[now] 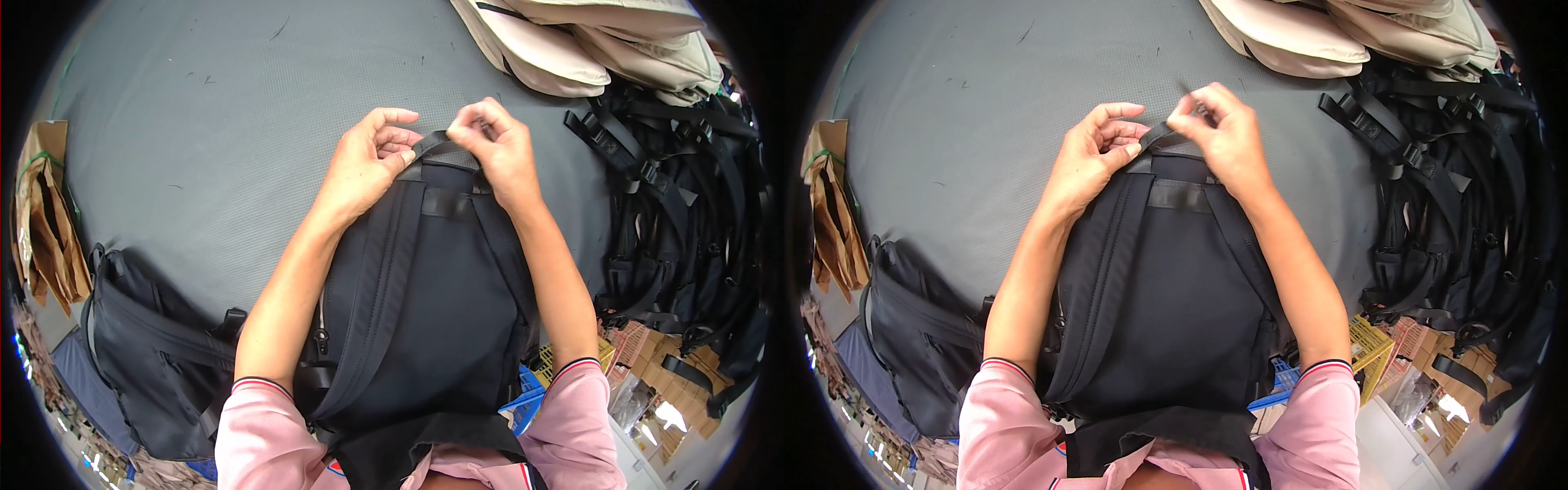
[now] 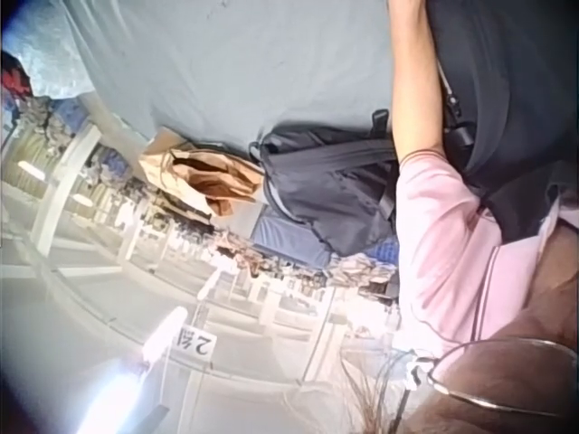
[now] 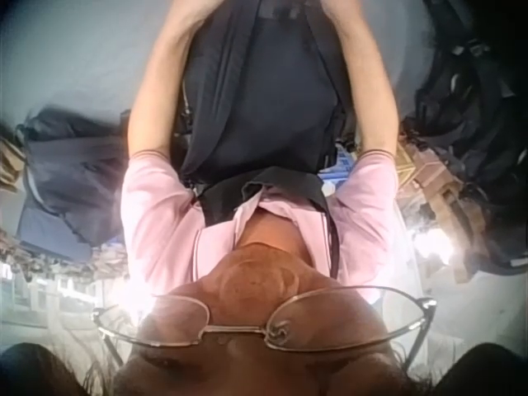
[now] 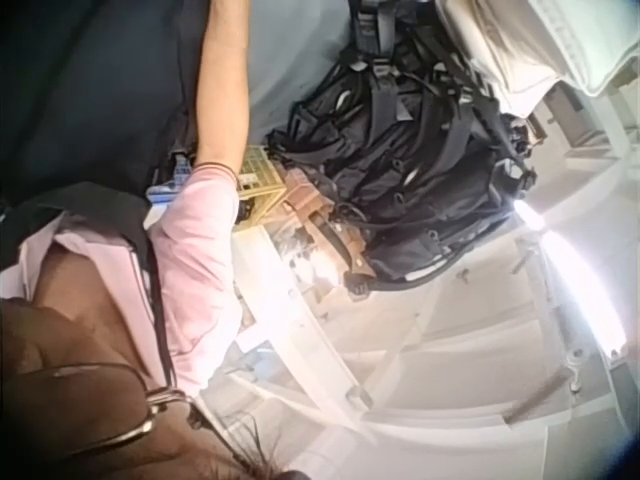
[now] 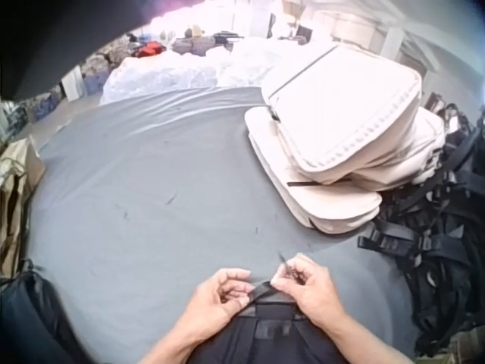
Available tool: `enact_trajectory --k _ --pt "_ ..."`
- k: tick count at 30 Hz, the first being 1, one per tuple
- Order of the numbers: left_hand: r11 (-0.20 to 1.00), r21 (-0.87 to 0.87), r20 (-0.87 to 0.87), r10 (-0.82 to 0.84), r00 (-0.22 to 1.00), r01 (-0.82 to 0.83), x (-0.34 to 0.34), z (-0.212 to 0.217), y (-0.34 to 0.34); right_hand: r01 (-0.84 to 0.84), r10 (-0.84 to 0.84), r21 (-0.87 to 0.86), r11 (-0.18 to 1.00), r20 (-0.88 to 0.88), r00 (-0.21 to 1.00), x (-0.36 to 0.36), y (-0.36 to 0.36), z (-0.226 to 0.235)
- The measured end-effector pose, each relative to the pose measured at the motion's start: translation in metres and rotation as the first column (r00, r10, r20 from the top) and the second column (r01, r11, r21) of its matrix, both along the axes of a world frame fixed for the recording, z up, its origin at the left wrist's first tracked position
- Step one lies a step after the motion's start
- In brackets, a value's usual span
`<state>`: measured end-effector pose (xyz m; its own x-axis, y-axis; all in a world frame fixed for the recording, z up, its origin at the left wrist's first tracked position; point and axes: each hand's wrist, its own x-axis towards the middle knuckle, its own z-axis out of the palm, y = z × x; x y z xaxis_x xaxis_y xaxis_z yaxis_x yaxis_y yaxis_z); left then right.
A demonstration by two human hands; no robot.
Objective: Trimming loose threads from backpacks using a small hand tool.
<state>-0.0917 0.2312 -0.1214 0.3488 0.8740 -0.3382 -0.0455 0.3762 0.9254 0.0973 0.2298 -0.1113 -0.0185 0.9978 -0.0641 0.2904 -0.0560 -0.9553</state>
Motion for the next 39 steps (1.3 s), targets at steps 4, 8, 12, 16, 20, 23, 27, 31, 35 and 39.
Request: enact_trajectory --k 4,8,12,16,20,23,27,31,35,39 --pt "1.000 0.001 0.015 0.014 1.000 -0.014 -0.002 0.000 0.000 0.195 -0.198 -0.107 0.975 -0.017 0.980 0.002 -0.012 0.009" --pt "1.000 0.000 0.014 0.006 1.000 -0.006 -0.004 -0.004 -0.001 -0.008 -0.102 0.199 0.980 0.534 0.839 -0.014 -0.036 0.027" --pt "1.000 -0.008 0.007 0.011 1.000 -0.011 -0.002 -0.001 0.000 -0.133 -0.093 0.274 0.953 0.677 0.730 -0.017 -0.046 0.025" --pt "1.000 0.011 0.002 0.015 1.000 -0.015 -0.001 -0.004 0.000 -0.134 -0.113 0.289 0.948 0.698 0.707 -0.017 -0.044 0.019" --pt "1.000 0.007 -0.015 0.015 1.000 -0.015 -0.001 -0.003 0.000 -0.123 -0.162 0.349 0.929 0.683 0.712 -0.016 -0.043 0.018" --pt "1.000 -0.001 -0.039 0.014 0.999 -0.014 -0.004 -0.006 -0.001 -0.058 -0.130 0.282 0.958 0.605 0.785 -0.018 -0.037 0.018" --pt "0.985 0.125 -0.170 -0.098 0.980 0.121 -0.001 -0.005 -0.001 -0.127 0.053 0.084 0.988 0.593 0.803 -0.012 -0.017 0.025" --pt "0.975 0.156 -0.464 -0.070 0.883 0.160 0.019 0.011 -0.001 -0.146 0.132 -0.024 0.989 0.588 0.798 0.000 0.006 0.014" --pt "0.926 0.280 -0.715 0.024 0.699 0.255 0.028 0.002 -0.011 -0.124 0.108 -0.027 0.992 0.695 0.710 -0.008 0.005 0.026" --pt "0.749 0.630 -0.647 0.361 0.671 0.204 0.026 -0.010 -0.022 -0.119 0.113 -0.045 0.992 0.742 0.661 -0.007 0.014 0.028"
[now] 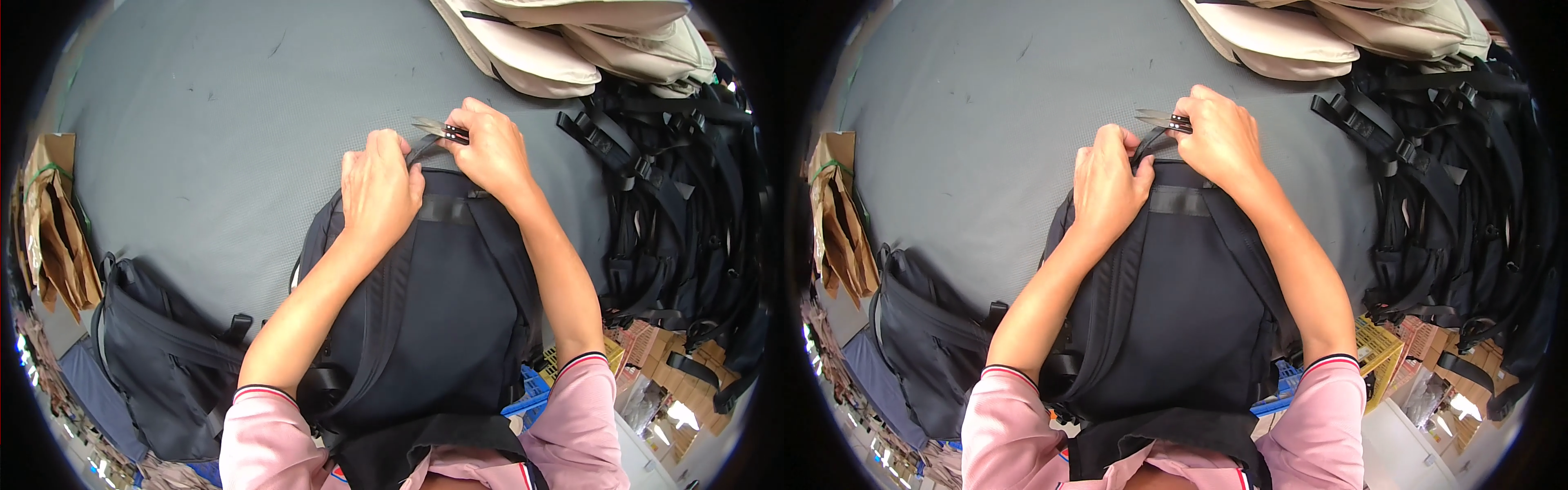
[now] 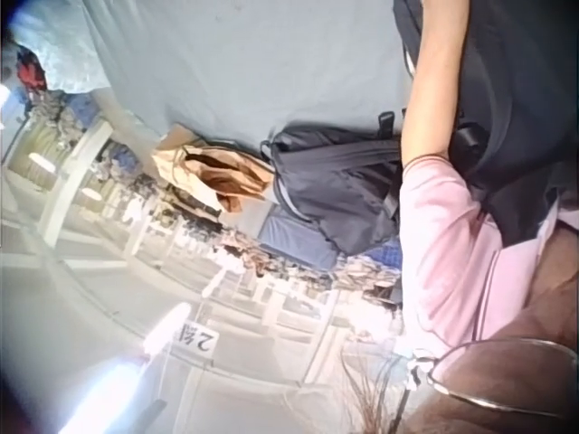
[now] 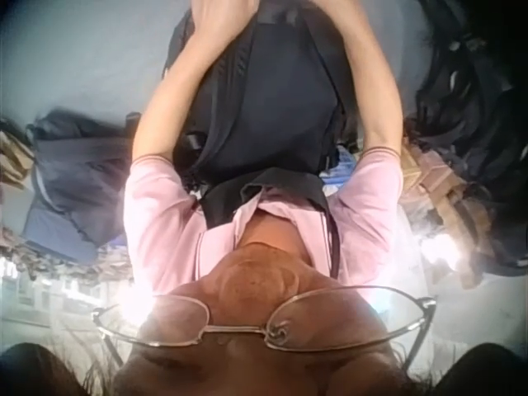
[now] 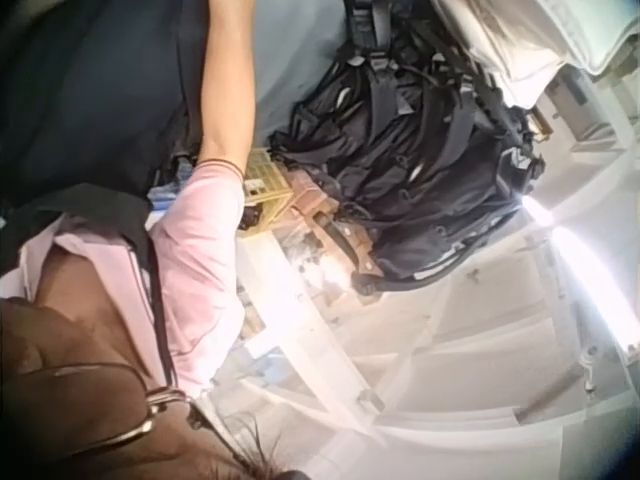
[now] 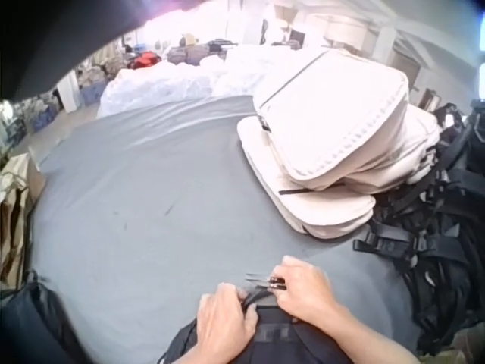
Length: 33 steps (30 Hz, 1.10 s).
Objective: Trimming loose threads from backpacks using a small hand tool.
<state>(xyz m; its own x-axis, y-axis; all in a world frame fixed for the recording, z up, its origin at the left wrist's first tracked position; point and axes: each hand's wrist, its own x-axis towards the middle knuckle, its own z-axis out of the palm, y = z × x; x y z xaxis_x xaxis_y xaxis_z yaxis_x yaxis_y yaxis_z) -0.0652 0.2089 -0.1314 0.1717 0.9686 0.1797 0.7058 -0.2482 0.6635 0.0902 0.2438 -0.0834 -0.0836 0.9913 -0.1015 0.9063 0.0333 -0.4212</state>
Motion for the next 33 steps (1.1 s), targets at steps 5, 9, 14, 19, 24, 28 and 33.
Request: enact_trajectory --k 5,9,14,19,24,28,33 --pt "1.000 -0.014 0.016 -0.017 1.000 0.018 -0.006 0.002 -0.002 0.012 -0.012 -0.027 1.000 0.023 1.000 0.003 0.003 -0.012" --pt "0.881 -0.446 0.354 0.008 0.935 0.161 -0.023 0.003 0.011 0.021 -0.024 -0.052 0.998 -0.052 0.998 0.004 0.003 -0.028" --pt "0.733 -0.606 0.583 0.145 0.799 0.309 -0.030 0.000 0.012 0.048 -0.055 -0.028 0.998 -0.391 0.919 0.003 -0.012 -0.030" --pt "0.793 -0.532 0.576 0.083 0.813 0.296 -0.031 -0.001 0.012 -0.003 0.037 0.100 0.995 -0.343 0.939 0.008 -0.034 0.007" --pt "0.771 -0.570 0.510 0.060 0.858 0.285 -0.029 0.007 0.015 -0.364 0.362 0.224 0.904 0.052 0.931 0.009 -0.030 0.019" --pt "0.773 -0.567 0.522 0.070 0.850 0.284 -0.028 0.005 0.015 -0.466 0.461 0.355 0.810 0.105 0.881 0.006 -0.020 0.018" --pt "0.775 -0.563 0.539 0.080 0.838 0.289 -0.029 0.007 0.014 -0.586 0.522 0.449 0.675 0.270 0.809 0.004 -0.016 0.014"
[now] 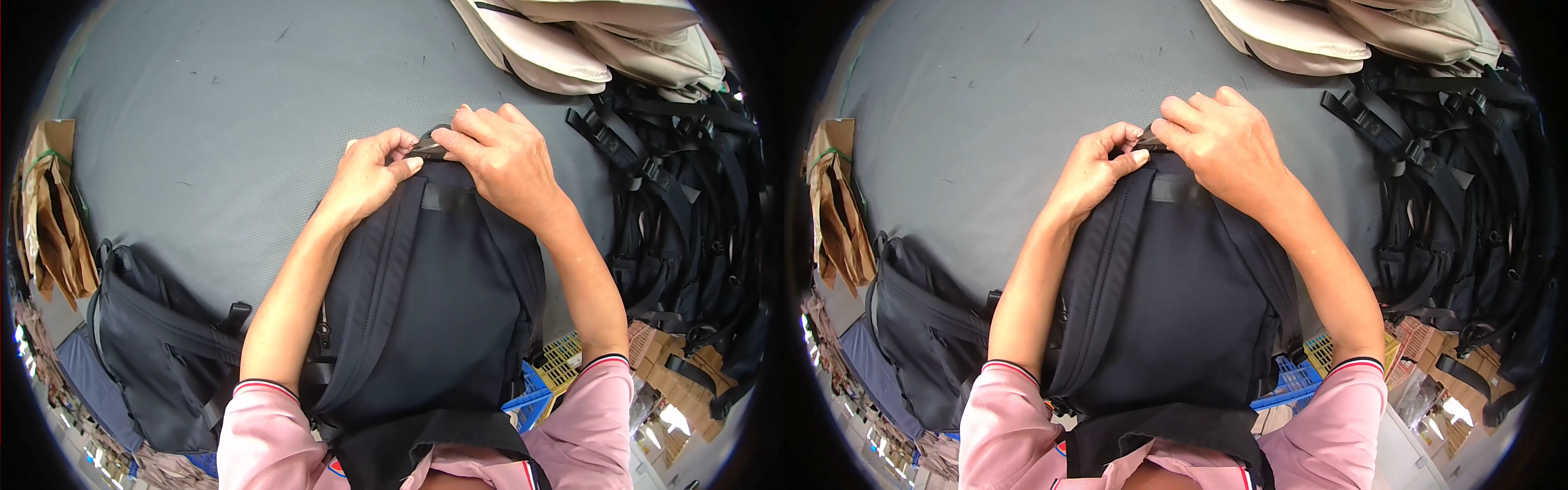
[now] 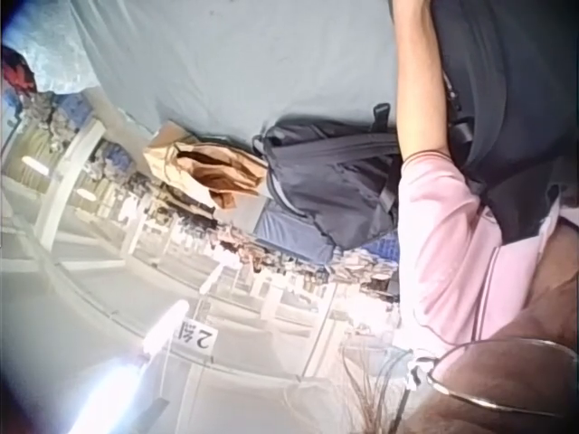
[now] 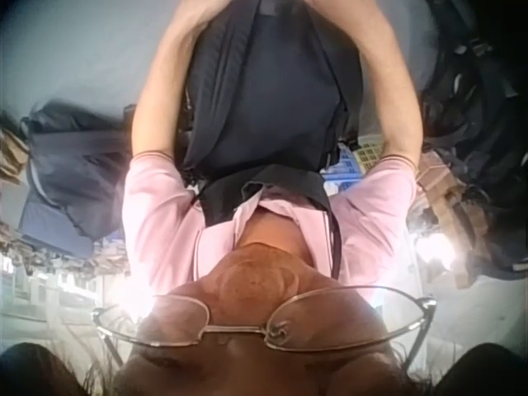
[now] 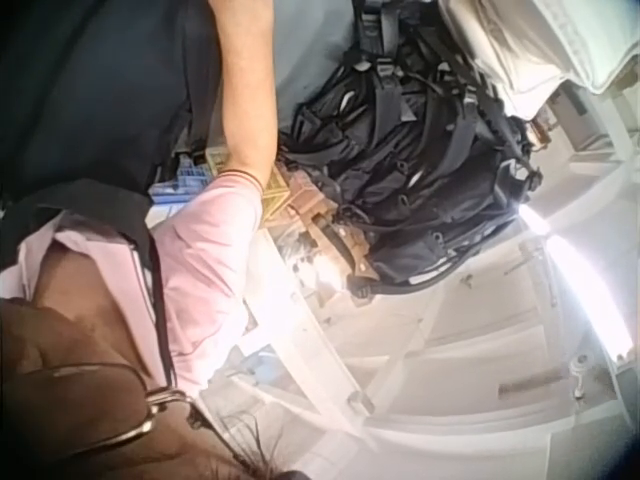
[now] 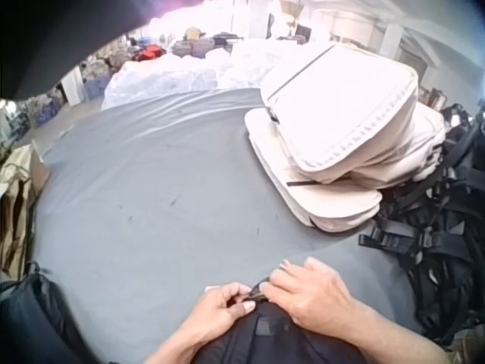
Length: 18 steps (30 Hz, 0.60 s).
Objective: Trimming loose threads from backpacks using a small hand tool.
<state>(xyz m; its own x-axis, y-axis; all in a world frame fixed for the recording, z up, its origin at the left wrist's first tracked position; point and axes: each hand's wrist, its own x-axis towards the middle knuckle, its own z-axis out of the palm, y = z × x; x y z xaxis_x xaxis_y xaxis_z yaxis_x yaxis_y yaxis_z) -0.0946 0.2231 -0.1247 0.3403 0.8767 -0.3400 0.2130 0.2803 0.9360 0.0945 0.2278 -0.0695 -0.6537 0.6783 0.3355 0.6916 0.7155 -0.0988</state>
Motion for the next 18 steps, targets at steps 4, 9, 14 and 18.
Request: enact_trajectory --k 4,9,14,18 --pt "1.000 -0.005 -0.010 -0.016 1.000 0.016 0.002 0.002 0.001 0.010 -0.011 0.044 0.999 0.020 1.000 0.002 -0.004 -0.002" --pt "0.999 0.034 -0.059 -0.031 0.998 0.033 -0.001 -0.004 0.001 0.249 -0.254 -0.048 0.967 -0.151 0.955 0.013 -0.019 0.001" --pt "0.997 0.071 -0.072 0.008 0.997 -0.003 0.005 0.000 0.000 0.412 -0.621 -0.512 0.754 -0.350 0.702 0.048 -0.043 -0.022" --pt "0.998 0.057 -0.088 0.015 0.996 -0.010 0.003 -0.001 0.001 0.291 -0.819 -0.826 0.484 -0.310 0.483 0.054 -0.060 -0.034"
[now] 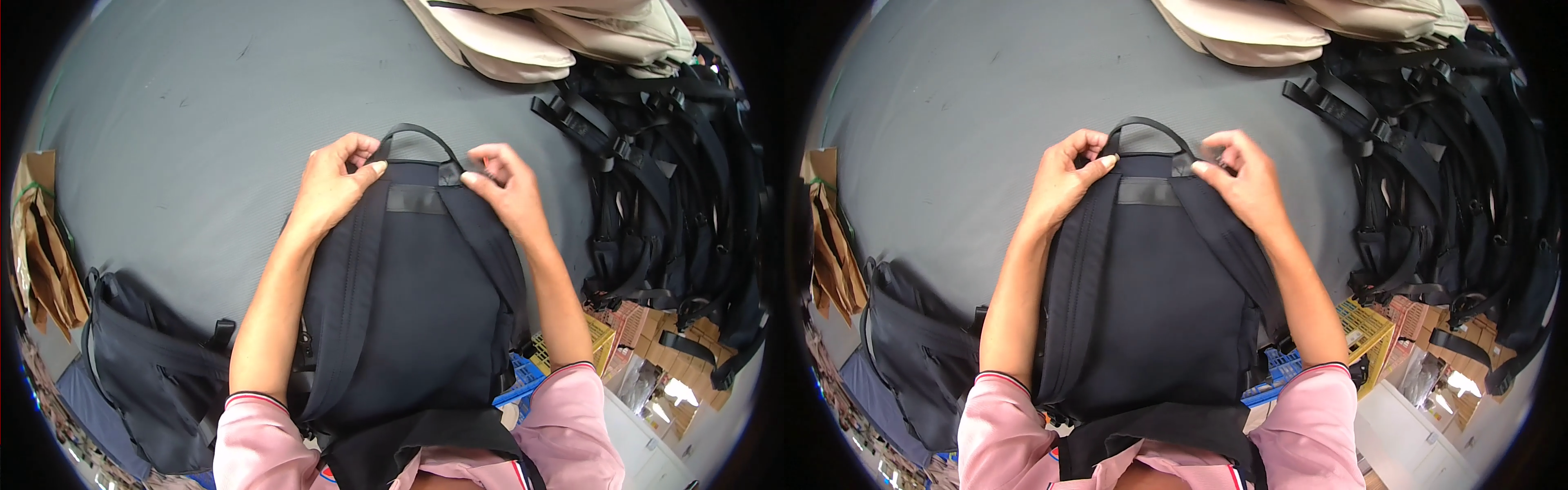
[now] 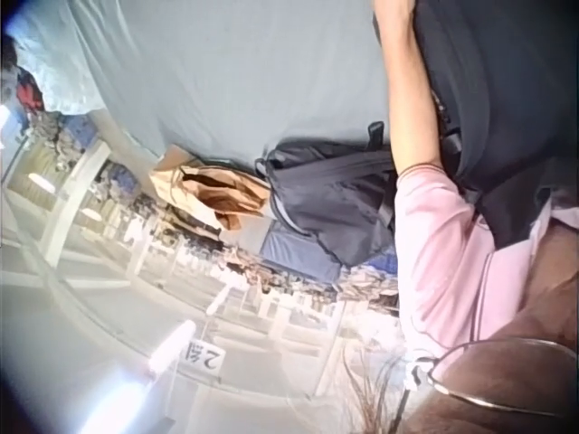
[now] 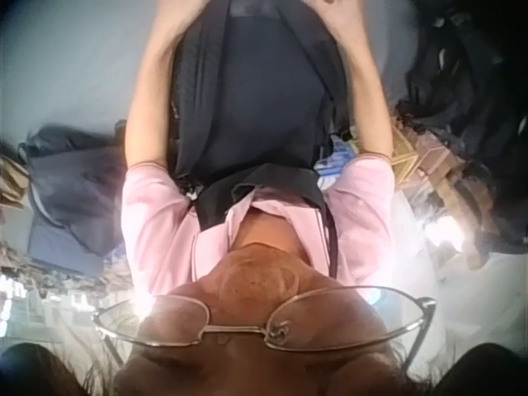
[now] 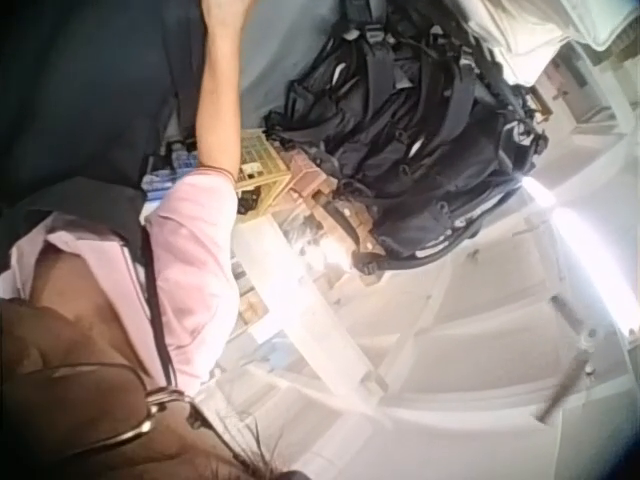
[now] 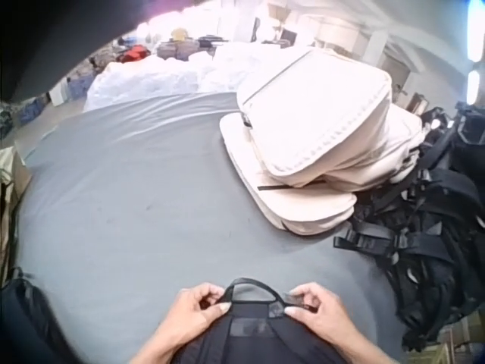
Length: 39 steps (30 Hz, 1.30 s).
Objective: Trimming loose threads from backpacks using a small hand tool.
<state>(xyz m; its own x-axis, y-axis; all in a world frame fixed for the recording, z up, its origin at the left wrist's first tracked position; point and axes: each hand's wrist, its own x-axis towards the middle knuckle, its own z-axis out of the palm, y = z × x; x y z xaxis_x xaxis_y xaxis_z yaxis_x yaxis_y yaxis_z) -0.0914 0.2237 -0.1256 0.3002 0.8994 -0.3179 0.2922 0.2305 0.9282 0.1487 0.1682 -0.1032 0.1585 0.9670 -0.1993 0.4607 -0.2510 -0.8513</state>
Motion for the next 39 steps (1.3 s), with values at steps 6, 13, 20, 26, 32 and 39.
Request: enact_trajectory --k 6,13,20,26,32,39 --pt "0.969 0.009 0.050 -0.248 0.968 0.248 0.020 0.019 0.023 -0.090 0.090 0.004 0.996 0.050 0.995 -0.001 -0.001 -0.010" --pt "0.982 -0.099 0.289 -0.124 0.949 0.159 0.039 0.008 0.032 -0.055 0.049 -0.110 0.992 -0.059 0.997 -0.004 -0.004 -0.011" --pt "0.702 0.673 -0.299 -0.032 0.954 0.234 0.037 0.044 -0.003 -0.014 0.013 -0.185 0.983 -0.005 1.000 -0.006 0.001 -0.003" --pt "0.705 0.514 -0.507 -0.210 0.836 0.489 0.039 0.049 -0.023 -0.073 0.070 0.052 0.996 0.070 0.995 -0.003 0.009 -0.008" --pt "0.498 0.757 -0.459 -0.054 0.887 0.422 0.032 0.096 -0.042 0.105 -0.120 -0.064 0.992 -0.299 0.947 -0.025 -0.011 0.074" --pt "0.684 0.513 -0.506 -0.246 0.827 0.518 0.023 0.170 -0.094 0.120 -0.182 -0.144 0.982 -0.584 0.791 -0.035 -0.060 0.136"
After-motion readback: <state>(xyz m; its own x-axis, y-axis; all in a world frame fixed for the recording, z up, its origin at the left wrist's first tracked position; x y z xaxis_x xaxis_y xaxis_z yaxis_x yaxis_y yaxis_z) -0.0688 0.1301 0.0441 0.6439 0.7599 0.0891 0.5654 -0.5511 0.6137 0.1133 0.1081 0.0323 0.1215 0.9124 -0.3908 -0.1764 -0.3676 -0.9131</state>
